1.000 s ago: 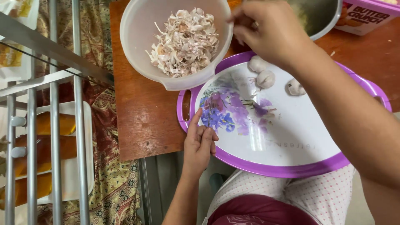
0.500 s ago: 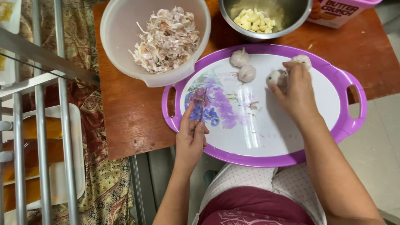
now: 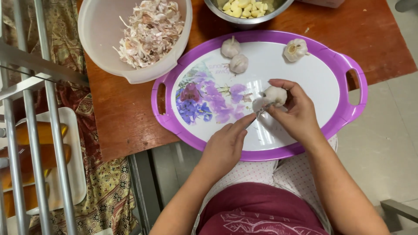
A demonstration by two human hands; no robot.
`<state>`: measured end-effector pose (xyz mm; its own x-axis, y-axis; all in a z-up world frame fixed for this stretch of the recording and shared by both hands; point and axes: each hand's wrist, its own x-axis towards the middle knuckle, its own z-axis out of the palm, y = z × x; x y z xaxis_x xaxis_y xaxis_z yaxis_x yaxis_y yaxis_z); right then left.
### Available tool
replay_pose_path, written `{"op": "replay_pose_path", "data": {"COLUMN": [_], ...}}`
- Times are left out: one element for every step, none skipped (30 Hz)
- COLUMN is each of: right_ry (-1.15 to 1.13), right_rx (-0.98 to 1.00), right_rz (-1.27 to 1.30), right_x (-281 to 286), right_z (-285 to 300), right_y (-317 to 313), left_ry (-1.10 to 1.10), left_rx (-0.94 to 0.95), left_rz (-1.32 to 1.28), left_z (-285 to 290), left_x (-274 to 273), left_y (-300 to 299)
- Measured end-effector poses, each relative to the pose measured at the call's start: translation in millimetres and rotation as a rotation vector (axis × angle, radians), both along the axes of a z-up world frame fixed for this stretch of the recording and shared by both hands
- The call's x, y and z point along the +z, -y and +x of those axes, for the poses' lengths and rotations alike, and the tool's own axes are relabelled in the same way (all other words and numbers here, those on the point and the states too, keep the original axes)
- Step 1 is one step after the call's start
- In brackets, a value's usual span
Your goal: Peeling garlic cloves using a small knife and hands on a tray
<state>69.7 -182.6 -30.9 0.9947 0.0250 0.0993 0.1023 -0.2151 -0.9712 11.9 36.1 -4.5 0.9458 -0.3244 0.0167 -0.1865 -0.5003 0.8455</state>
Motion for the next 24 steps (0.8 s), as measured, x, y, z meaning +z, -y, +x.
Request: {"op": "replay_pose_path", "data": {"right_ry": [0.02, 0.02, 0.012, 0.002, 0.0, 0.022, 0.045, 0.044, 0.082, 0.12, 0.12, 0.118, 0.116, 0.115, 0.087, 0.06, 0.06, 0.036, 0.013, 0.013, -0.004, -0.024, -0.025, -0.008], "right_rx": [0.005, 0.003, 0.0, -0.004, -0.007, 0.007, 0.021, 0.02, 0.032, 0.044, 0.043, 0.076, 0.109, 0.105, 0.112, 0.121, 0.12, 0.085, 0.05, 0.045, 0.044, 0.044, 0.039, 0.055], "right_rz": [0.039, 0.043, 0.022, 0.001, 0.005, -0.038, -0.081, -0.079, -0.128, -0.178, -0.176, -0.216, -0.256, -0.255, -0.224, -0.195, -0.196, -0.159, -0.121, -0.122, -0.1, -0.08, -0.082, -0.094], "right_x": [3.8, 5.7, 7.6, 9.5, 13.0, 16.4, 19.9, 23.5, 27.3, 31.2, 33.3, 35.3, 37.2, 35.4, 33.7, 32.4, 32.0, 30.9, 29.9, 31.2, 32.5, 33.7, 33.8, 33.5], "right_z": [-4.8, -7.6, -10.4, -14.0, -15.3, -17.2, -19.1, -20.7, -22.2, -23.6, -24.0, -25.3, -26.6, -27.7, -28.7, -28.7, -28.8, -29.4, -30.0, -28.3, -26.5, -25.4, -25.4, -25.2], "right_y": [-1.2, 0.0, 1.0, 2.1, 3.5, 4.9, 6.0, 7.9, 9.6, 11.2, 11.0, 10.7, 10.3, 7.7, 4.9, 2.3, 3.6, 3.9, 4.3, 5.9, 7.7, 9.9, 11.7, 11.5], "left_ry": [-0.014, -0.014, -0.028, -0.044, -0.046, -0.051, -0.055, -0.056, -0.073, -0.091, -0.091, -0.095, -0.099, -0.099, -0.063, -0.026, -0.026, -0.029, -0.033, -0.032, -0.061, -0.092, -0.092, -0.102], "left_rx": [-0.001, -0.003, 0.003, 0.007, 0.005, 0.004, 0.003, 0.002, -0.003, -0.007, -0.008, -0.025, -0.042, -0.046, -0.063, -0.077, -0.078, -0.092, -0.106, -0.11, -0.1, -0.09, -0.095, -0.097], "left_rz": [0.011, 0.015, 0.04, 0.064, 0.068, 0.076, 0.085, 0.087, 0.086, 0.085, 0.087, 0.087, 0.087, 0.089, 0.172, 0.253, 0.252, 0.252, 0.251, 0.251, 0.256, 0.259, 0.257, 0.276], "left_z": [-2.4, -5.6, -8.9, -12.8, -13.1, -14.1, -15.1, -16.1, -17.0, -17.7, -16.6, -16.2, -15.7, -15.7, -15.5, -15.0, -13.0, -11.9, -10.6, -10.2, -9.7, -10.0, -8.5, -9.3], "left_x": [7.1, 5.0, 2.9, 0.9, 3.0, 5.1, 7.1, 7.5, 8.1, 8.7, 11.6, 14.3, 17.1, 24.0, 31.1, 38.1, 39.4, 40.7, 41.9, 44.0, 46.0, 47.7, 46.8, 46.6], "left_y": [0.1, -0.1, -0.6, -1.1, -0.8, -0.4, -0.4, -0.2, -0.4, -0.5, 0.7, 1.8, 2.8, 3.4, 3.8, 4.6, 3.2, 1.0, -1.1, -4.1, -6.9, -9.4, -8.9, -9.9]}}
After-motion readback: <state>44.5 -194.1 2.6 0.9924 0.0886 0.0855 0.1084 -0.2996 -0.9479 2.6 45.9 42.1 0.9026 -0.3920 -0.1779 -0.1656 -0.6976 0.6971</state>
